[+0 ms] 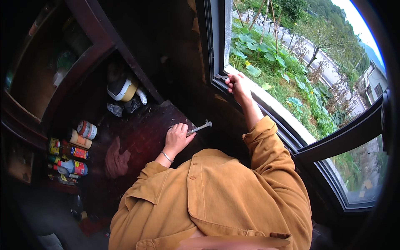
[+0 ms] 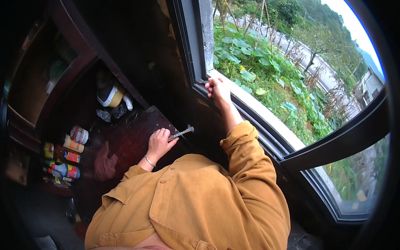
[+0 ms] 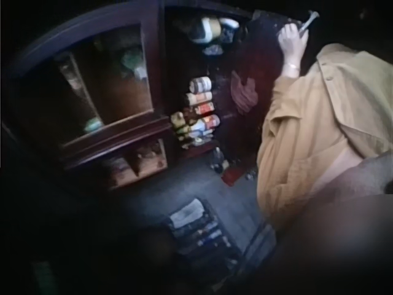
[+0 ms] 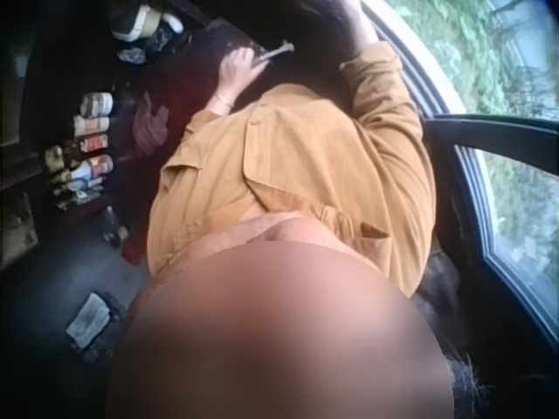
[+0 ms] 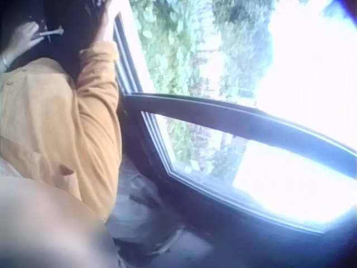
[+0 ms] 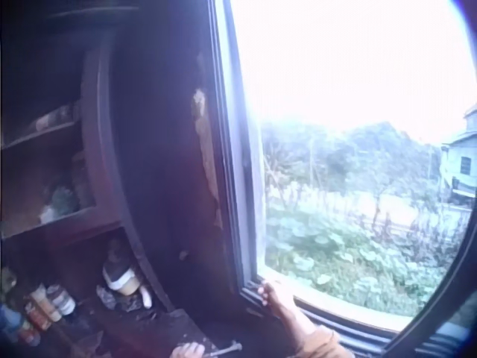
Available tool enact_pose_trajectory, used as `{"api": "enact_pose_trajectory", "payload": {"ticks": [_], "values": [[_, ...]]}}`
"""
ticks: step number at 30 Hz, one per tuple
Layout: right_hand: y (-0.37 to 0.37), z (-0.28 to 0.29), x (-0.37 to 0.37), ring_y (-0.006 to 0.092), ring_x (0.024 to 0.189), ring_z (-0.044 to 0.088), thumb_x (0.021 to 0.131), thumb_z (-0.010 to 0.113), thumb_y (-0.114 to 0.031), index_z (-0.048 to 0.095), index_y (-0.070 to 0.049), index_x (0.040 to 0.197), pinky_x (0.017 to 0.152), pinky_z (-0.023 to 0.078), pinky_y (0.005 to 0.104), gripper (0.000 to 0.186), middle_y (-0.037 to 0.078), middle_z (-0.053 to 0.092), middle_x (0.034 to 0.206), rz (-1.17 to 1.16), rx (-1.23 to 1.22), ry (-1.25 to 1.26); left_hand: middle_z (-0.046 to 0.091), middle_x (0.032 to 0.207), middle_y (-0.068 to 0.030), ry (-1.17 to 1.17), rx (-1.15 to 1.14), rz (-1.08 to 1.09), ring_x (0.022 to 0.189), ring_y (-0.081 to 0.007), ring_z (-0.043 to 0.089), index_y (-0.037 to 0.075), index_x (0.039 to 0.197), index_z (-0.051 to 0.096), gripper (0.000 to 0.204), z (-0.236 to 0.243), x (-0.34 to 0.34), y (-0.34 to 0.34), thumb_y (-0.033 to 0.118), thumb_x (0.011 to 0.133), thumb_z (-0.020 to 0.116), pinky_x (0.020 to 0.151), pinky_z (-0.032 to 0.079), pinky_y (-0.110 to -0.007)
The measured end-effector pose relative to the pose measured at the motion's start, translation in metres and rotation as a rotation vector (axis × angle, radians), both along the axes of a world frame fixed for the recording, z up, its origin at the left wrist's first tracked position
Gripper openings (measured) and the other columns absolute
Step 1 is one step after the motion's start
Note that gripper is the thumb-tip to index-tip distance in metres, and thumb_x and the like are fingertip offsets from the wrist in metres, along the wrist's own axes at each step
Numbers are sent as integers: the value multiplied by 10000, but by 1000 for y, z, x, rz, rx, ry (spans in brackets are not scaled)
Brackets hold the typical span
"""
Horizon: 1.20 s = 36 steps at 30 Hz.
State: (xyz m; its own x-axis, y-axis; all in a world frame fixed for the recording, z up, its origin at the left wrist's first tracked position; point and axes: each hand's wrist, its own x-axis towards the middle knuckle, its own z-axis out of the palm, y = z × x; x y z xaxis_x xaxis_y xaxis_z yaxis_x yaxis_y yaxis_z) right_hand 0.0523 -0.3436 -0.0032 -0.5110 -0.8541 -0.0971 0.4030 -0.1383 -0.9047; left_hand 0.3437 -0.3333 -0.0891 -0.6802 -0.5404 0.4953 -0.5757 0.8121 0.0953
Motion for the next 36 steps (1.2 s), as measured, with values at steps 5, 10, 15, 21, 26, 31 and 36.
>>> {"api": "enact_pose_trajectory", "payload": {"ticks": [5,10,15,21,26,31,36], "values": [[22,21,-8,103,471,445,825,452,-34,496,27,939,384,392,233,137,92,553,654,-157,-190,-112,519,729,-61,-20,-6,12,695,-239,561,87,748,488,321,2,1,1,309,718,718,604,472,-352],[54,26,-41,73,437,425,846,468,-73,524,-6,880,346,370,208,94,78,563,641,-353,-61,181,520,733,-58,-38,7,23,698,-238,558,90,744,485,323,1,0,2,313,720,717,609,471,-353],[46,32,-11,87,445,430,822,519,-104,517,-42,838,362,378,233,64,49,555,619,30,235,263,520,734,-58,-23,8,15,700,-239,557,90,747,484,323,2,-1,1,317,723,713,610,468,-354],[3,25,0,99,444,457,830,480,-89,507,-34,856,373,404,246,66,53,562,624,-3,242,237,517,714,-67,18,12,6,680,-256,548,84,724,479,334,1,-1,0,320,720,715,596,462,-360],[-24,11,9,104,475,479,885,445,-141,502,-35,880,384,407,239,121,57,569,642,-9,188,427,518,731,-61,-4,5,-1,697,-238,554,84,749,486,324,1,0,1,310,717,716,603,462,-345],[-15,9,6,88,486,463,891,447,-147,503,-46,900,396,407,233,116,42,562,642,75,107,434,521,727,-61,-4,0,8,694,-239,555,84,750,490,322,1,0,1,311,715,716,602,463,-346],[1,6,4,87,490,446,882,462,-124,506,-55,905,406,407,232,85,48,562,658,98,-17,276,523,730,-62,-6,9,7,696,-238,559,86,746,491,322,1,-1,1,316,716,714,608,467,-350]]}}
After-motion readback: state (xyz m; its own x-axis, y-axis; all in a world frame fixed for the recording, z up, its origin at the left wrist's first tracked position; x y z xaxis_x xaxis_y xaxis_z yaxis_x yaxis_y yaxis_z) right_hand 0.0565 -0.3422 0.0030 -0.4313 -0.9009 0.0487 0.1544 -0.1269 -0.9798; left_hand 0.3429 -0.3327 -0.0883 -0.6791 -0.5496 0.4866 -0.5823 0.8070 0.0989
